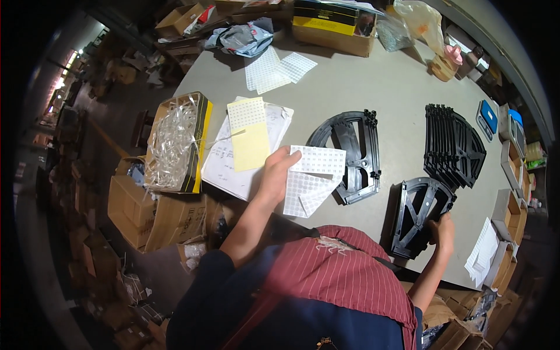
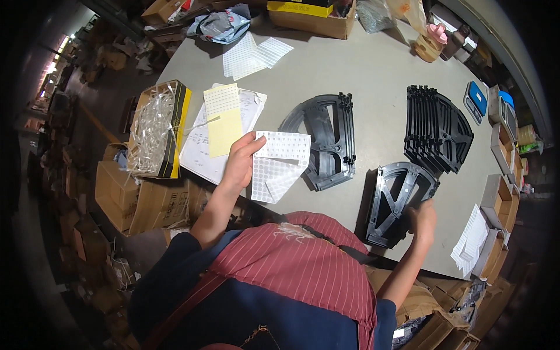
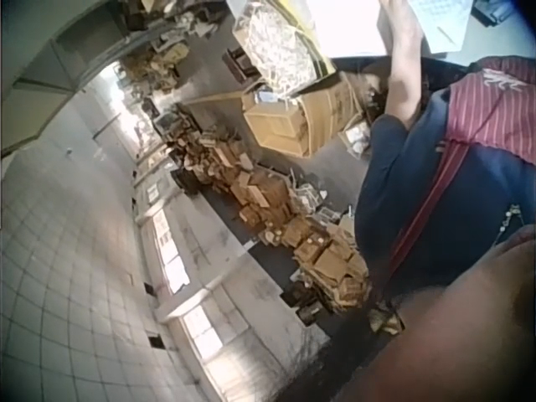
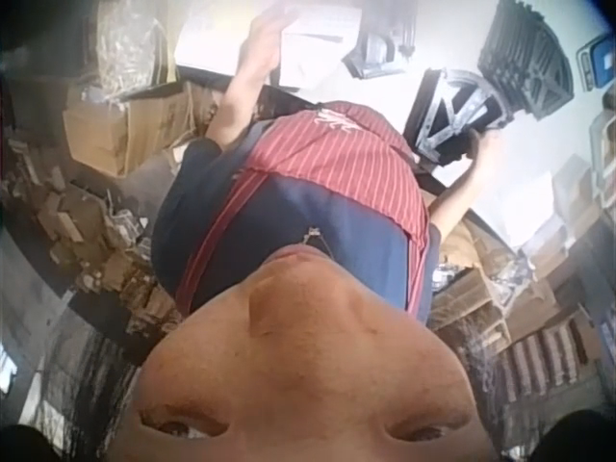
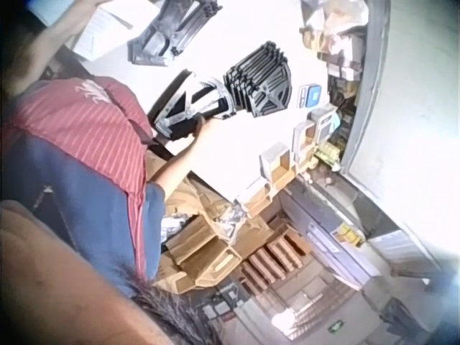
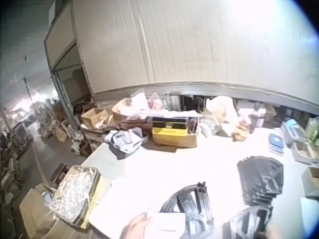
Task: The person picks up black plastic components and applies circular stickers from a sheet to them by hand. The person then stacks the labeled components on a table.
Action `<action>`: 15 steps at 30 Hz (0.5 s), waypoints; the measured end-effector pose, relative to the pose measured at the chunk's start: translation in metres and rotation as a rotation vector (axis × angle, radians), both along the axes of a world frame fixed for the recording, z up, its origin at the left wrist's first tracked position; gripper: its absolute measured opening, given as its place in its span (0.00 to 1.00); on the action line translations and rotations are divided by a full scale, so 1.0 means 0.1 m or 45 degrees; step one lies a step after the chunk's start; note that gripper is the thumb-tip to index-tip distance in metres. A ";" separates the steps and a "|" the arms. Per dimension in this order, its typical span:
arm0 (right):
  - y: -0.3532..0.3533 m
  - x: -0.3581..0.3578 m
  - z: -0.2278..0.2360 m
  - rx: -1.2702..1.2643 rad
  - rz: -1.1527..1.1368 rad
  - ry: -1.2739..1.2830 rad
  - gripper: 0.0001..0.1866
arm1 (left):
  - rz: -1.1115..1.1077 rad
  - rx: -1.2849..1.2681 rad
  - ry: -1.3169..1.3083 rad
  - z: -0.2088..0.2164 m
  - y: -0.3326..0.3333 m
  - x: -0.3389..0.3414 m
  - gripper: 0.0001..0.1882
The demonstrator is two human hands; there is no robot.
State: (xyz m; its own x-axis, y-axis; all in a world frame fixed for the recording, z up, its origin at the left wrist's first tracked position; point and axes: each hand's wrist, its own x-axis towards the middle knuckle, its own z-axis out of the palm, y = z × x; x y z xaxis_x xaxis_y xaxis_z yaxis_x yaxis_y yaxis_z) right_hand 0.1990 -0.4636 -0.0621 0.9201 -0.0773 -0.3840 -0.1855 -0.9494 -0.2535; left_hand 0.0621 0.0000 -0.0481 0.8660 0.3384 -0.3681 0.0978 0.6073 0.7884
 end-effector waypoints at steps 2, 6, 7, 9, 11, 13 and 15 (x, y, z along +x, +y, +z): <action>0.12 -0.03 0.19 0.037 -0.028 0.078 0.17 | -0.033 0.018 0.008 0.00 0.00 -0.01 0.12; 0.15 0.01 0.30 -0.007 -0.017 0.265 0.16 | -0.046 0.052 0.013 -0.01 -0.07 0.01 0.12; 0.16 0.03 0.33 -0.017 -0.026 0.267 0.16 | -0.049 0.137 0.001 -0.02 -0.07 0.02 0.12; 0.25 0.00 0.41 -0.436 0.222 -0.071 0.24 | -0.067 0.232 -0.007 0.00 -0.12 0.03 0.11; 0.53 -0.02 0.64 -0.092 0.348 -0.348 0.18 | -0.104 0.269 -0.028 0.04 -0.16 0.00 0.13; 0.91 -0.02 0.80 0.376 0.504 -0.485 0.16 | -0.120 0.348 -0.082 0.12 -0.25 0.00 0.11; 1.32 -0.09 0.85 0.641 0.659 -0.556 0.13 | -0.171 0.408 -0.108 0.12 -0.31 -0.01 0.11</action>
